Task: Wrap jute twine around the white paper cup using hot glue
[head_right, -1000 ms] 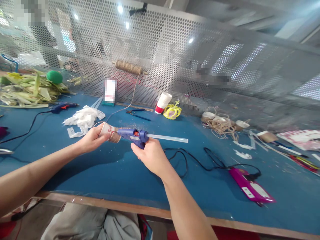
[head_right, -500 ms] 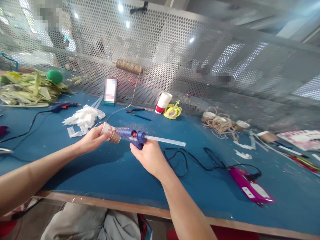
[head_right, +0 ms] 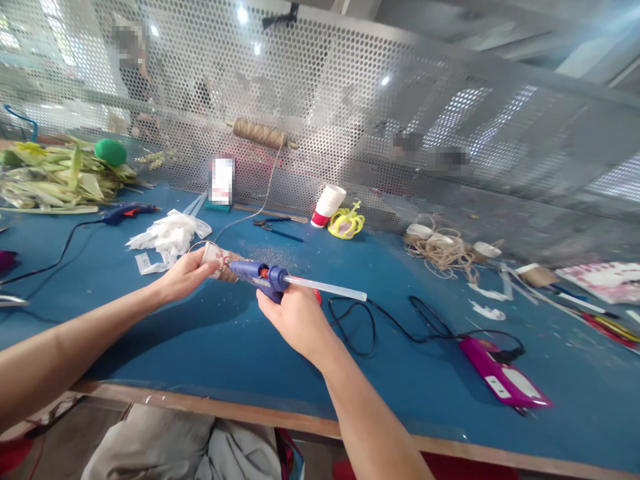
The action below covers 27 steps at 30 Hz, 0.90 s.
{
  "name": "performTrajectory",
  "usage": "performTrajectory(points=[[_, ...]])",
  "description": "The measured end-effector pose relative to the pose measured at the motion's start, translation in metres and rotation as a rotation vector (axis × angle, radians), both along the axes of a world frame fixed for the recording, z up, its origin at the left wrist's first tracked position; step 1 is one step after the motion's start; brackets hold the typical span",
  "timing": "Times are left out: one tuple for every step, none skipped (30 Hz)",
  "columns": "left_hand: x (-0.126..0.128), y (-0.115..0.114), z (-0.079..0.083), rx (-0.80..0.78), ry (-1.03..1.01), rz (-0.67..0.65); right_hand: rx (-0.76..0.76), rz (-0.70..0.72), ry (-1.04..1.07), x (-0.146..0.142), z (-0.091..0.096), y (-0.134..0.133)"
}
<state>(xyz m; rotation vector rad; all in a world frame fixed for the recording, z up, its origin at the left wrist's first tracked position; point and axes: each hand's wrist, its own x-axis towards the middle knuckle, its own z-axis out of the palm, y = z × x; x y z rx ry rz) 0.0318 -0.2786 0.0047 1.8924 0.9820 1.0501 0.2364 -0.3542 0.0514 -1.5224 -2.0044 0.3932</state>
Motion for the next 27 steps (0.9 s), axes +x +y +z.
performTrajectory(points=[[0.0000,0.0004,-0.0002,-0.005,0.005,0.006,0.003,0.002,-0.011,-0.0006,-0.0001,-0.0003],[-0.0001,0.0008,-0.0003,-0.012,0.012,0.014,0.010,0.006,-0.026,-0.0013,-0.0002,-0.0006],[-0.0001,0.0012,-0.0005,-0.020,0.022,0.023,0.022,0.008,-0.044,-0.0019,-0.0002,-0.0008],[-0.0001,0.0015,-0.0006,-0.027,0.032,0.031,0.041,0.006,-0.063,-0.0024,-0.0002,-0.0010],[0.0000,0.0016,-0.0007,-0.032,0.041,0.036,0.060,0.004,-0.083,-0.0027,-0.0001,-0.0012],[0.0001,0.0014,-0.0007,-0.031,0.044,0.034,0.078,-0.001,-0.098,-0.0027,0.0000,-0.0013],[0.0001,0.0011,-0.0006,-0.024,0.042,0.024,0.092,-0.010,-0.103,-0.0026,0.0001,-0.0014],[0.0002,0.0006,-0.0004,-0.012,0.037,0.008,0.098,-0.020,-0.097,-0.0022,0.0003,-0.0014],[0.0003,0.0000,-0.0002,0.005,0.030,-0.009,0.094,-0.025,-0.085,-0.0018,0.0004,-0.0015],[0.0002,-0.0006,0.0002,0.025,0.026,-0.028,0.084,-0.027,-0.067,-0.0013,0.0007,-0.0016],[0.0001,-0.0012,0.0006,0.044,0.027,-0.042,0.073,-0.030,-0.048,-0.0008,0.0010,-0.0018],[-0.0001,-0.0018,0.0010,0.061,0.031,-0.049,0.063,-0.031,-0.030,-0.0005,0.0014,-0.0020],[-0.0003,-0.0022,0.0015,0.077,0.037,-0.049,0.054,-0.033,-0.018,-0.0003,0.0019,-0.0023],[-0.0006,-0.0025,0.0021,0.092,0.041,-0.049,0.047,-0.036,-0.009,-0.0002,0.0023,-0.0025],[-0.0009,-0.0027,0.0026,0.105,0.046,-0.050,0.042,-0.040,-0.003,-0.0002,0.0028,-0.0028],[-0.0012,-0.0029,0.0032,0.118,0.051,-0.053,0.038,-0.044,0.003,-0.0003,0.0032,-0.0029],[-0.0014,-0.0031,0.0038,0.133,0.056,-0.059,0.034,-0.043,0.008,-0.0003,0.0035,-0.0029],[-0.0015,-0.0033,0.0043,0.150,0.061,-0.062,0.032,-0.040,0.013,-0.0002,0.0037,-0.0028],[-0.0015,-0.0036,0.0048,0.168,0.068,-0.062,0.031,-0.035,0.017,0.0000,0.0037,-0.0025],[-0.0014,-0.0040,0.0052,0.187,0.073,-0.060,0.033,-0.027,0.023,0.0004,0.0037,-0.0020],[-0.0012,-0.0044,0.0055,0.204,0.076,-0.059,0.037,-0.019,0.029,0.0009,0.0036,-0.0014],[-0.0010,-0.0047,0.0056,0.218,0.077,-0.060,0.043,-0.012,0.034,0.0014,0.0034,-0.0007],[-0.0008,-0.0050,0.0057,0.228,0.077,-0.064,0.049,-0.005,0.035,0.0020,0.0031,0.0000],[-0.0006,-0.0051,0.0057,0.234,0.077,-0.071,0.055,0.000,0.036,0.0025,0.0029,0.0007],[-0.0004,-0.0052,0.0056,0.237,0.076,-0.075,0.060,0.004,0.036,0.0030,0.0027,0.0013],[-0.0003,-0.0053,0.0055,0.238,0.075,-0.074,0.064,0.006,0.034,0.0033,0.0025,0.0017],[-0.0002,-0.0052,0.0053,0.238,0.076,-0.071,0.066,0.006,0.032,0.0036,0.0024,0.0018]])
